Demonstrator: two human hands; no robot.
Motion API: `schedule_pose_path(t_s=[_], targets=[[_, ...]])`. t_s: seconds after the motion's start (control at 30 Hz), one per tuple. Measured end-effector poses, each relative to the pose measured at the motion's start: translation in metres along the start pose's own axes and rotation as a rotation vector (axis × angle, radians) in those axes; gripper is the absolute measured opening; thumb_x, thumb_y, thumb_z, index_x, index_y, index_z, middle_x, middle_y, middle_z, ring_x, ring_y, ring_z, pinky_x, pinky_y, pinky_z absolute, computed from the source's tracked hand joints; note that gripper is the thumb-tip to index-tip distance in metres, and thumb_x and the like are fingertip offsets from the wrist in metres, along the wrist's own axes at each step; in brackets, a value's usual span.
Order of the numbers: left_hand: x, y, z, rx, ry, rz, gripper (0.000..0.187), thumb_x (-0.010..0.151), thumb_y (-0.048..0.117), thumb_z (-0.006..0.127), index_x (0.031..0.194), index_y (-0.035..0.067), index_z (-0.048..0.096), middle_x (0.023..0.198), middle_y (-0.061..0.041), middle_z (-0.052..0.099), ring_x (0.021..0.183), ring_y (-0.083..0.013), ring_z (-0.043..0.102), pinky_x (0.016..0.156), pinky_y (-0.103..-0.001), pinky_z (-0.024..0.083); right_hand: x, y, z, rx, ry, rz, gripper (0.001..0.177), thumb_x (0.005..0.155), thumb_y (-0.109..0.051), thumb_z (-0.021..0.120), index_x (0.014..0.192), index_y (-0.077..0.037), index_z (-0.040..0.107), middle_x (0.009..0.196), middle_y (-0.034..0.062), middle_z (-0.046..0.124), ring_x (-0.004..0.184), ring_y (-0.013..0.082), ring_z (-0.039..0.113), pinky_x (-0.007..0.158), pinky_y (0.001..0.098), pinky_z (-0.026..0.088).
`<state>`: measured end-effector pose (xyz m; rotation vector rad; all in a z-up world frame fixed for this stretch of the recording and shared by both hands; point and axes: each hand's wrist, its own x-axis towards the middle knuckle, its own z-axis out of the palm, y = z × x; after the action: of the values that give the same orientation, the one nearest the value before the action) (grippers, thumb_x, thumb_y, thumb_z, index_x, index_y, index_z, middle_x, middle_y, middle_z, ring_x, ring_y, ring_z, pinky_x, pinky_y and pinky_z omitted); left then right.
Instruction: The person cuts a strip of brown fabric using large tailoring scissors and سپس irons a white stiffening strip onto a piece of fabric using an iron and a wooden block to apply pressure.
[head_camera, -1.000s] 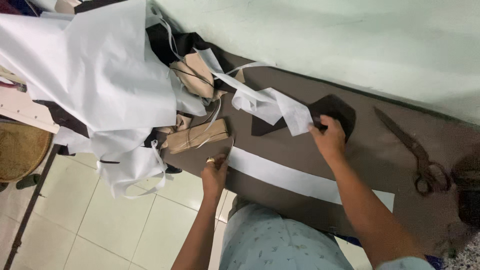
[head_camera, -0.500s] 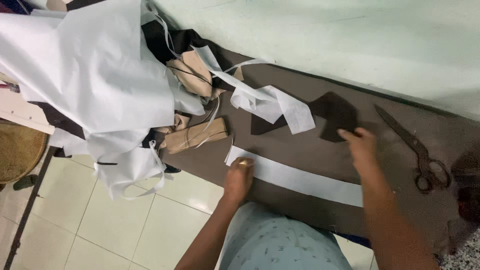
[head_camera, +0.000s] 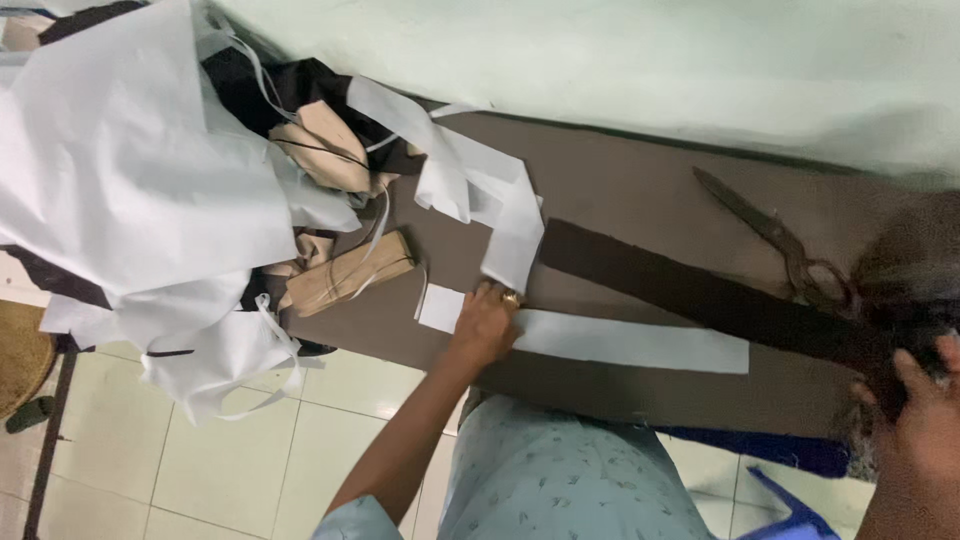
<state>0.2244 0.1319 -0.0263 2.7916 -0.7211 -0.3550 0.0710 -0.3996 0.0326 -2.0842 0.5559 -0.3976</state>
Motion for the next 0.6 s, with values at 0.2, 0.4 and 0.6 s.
schedule_pose_path(t_s=[0.2,0.4,0.6], targets=[[0.023,0.004,-0.023,-0.035,-0.092,0.095,0.023,0.071,0.026,0.079,0.082,0.007,0.070,0.095,-0.013,0.063,0.101,-0.0385,0.056,0.100,-0.055,0.040,-0.008,0.056,-0.038,0.297,0.090,0.328,0.028,0.119,-0.021,0.050,0.143,-0.031,0.059,0.146,-0.0055,0.058,0.114,0.0158,0.065,0.081,0.0235,0.059],[0.043,-0.012,-0.045,-0.084,-0.419,-0.112,0.026,0.095,0.027,0.070,0.111,0.007,0.069,0.117,-0.016,0.071,0.110,-0.0376,0.066,0.092,-0.052,0.050,-0.020,0.026,-0.031,0.311,0.066,0.291,0.023,0.118,-0.015,0.056,0.139,-0.020,0.064,0.134,0.0007,0.063,0.114,0.0156,0.066,0.092,0.0251,0.061],[0.034,-0.047,-0.063,0.059,-0.502,-0.292,0.037,0.089,0.025,0.069,0.123,0.014,0.062,0.122,-0.015,0.070,0.116,-0.0381,0.067,0.087,-0.055,0.056,-0.021,-0.038,-0.012,0.219,0.092,0.253,0.021,0.112,-0.010,0.062,0.130,-0.019,0.069,0.123,-0.0044,0.067,0.112,0.0049,0.062,0.103,0.0162,0.050]])
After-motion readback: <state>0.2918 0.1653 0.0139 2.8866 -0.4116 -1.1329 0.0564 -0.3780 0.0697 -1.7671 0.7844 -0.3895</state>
